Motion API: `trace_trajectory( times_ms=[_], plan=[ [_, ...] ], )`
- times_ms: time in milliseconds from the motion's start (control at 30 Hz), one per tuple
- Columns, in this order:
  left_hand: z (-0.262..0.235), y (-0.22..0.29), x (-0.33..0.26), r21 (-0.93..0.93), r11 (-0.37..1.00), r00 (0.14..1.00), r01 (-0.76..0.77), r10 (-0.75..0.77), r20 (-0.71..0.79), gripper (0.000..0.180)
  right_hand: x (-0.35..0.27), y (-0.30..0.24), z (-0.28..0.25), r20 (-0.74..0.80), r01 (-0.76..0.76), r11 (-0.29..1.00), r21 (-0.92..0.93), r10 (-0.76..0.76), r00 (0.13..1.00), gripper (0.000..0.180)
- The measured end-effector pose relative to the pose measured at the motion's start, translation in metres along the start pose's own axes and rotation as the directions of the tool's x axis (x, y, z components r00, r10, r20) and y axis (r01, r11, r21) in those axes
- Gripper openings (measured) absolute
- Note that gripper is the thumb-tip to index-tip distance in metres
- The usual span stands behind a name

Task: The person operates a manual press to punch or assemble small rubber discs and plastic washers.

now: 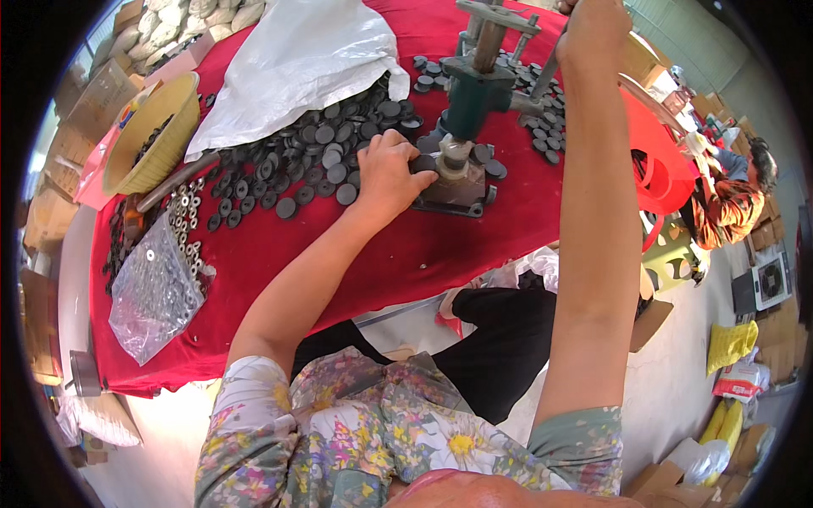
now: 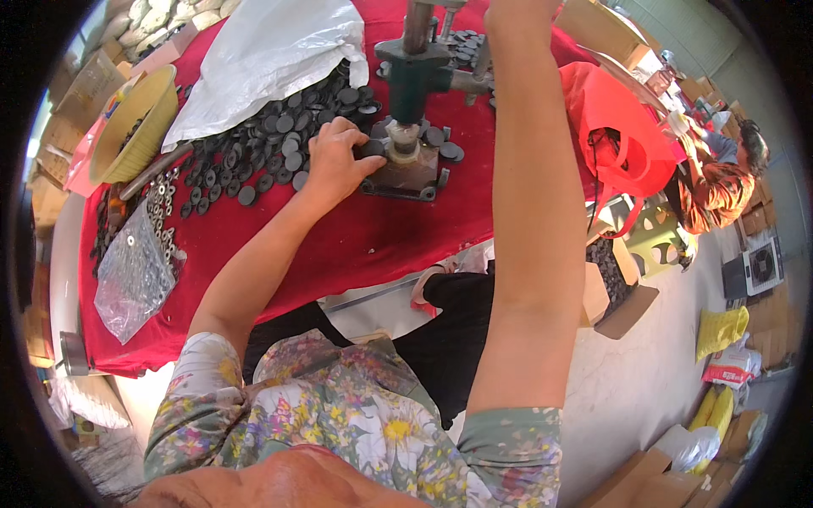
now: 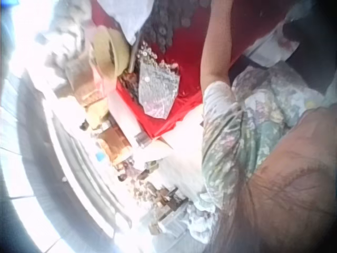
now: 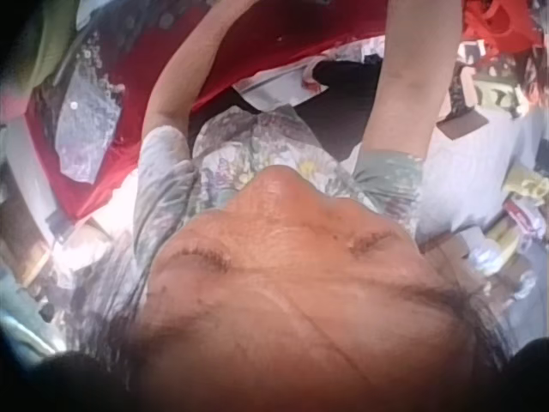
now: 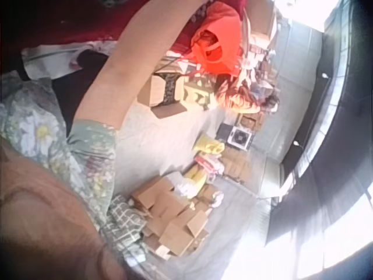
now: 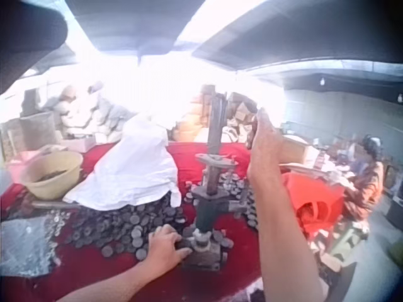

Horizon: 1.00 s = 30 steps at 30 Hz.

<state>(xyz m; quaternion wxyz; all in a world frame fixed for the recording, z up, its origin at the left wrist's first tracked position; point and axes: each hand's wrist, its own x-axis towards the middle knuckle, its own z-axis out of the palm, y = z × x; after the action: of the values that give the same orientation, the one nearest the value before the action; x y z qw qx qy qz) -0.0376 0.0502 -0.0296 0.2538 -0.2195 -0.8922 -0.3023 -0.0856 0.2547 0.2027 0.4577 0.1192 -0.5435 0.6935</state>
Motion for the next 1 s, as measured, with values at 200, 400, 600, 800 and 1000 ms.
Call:
trace_trajectory(
  times_ms=[200, 400, 600, 800, 1000],
  plan=[
    [0.03, 0.02, 0.019, -0.128, 0.989, 0.997, 0.072, -0.068, 0.034, 0.041, -0.003, -0.005, -0.002, -0.036, -0.017, 1.0, -0.009, 0.017, 0.999, 0.034],
    [0.025, 0.016, 0.012, -0.134, 0.986, 0.995, 0.097, -0.099, -0.007, 0.042, -0.013, -0.011, -0.013, 0.002, 0.021, 0.999, -0.024, -0.021, 1.0, 0.034],
    [-0.044, -0.032, -0.01, -0.043, 0.996, 0.994, 0.076, -0.079, -0.072, 0.037, -0.145, -0.041, -0.062, 0.1, 0.336, 0.906, -0.257, -0.321, 0.942, 0.023],
    [-0.123, -0.075, -0.04, -0.041, 0.978, 0.979, 0.204, -0.205, -0.004, 0.031, -0.238, 0.005, -0.119, 0.241, 0.464, 0.875, -0.141, -0.424, 0.873, 0.027],
    [-0.128, -0.088, -0.075, 0.019, 0.957, 0.952, 0.29, -0.29, 0.096, 0.031, -0.16, -0.036, -0.081, 0.205, 0.358, 0.933, -0.043, -0.343, 0.917, 0.037]
  ],
)
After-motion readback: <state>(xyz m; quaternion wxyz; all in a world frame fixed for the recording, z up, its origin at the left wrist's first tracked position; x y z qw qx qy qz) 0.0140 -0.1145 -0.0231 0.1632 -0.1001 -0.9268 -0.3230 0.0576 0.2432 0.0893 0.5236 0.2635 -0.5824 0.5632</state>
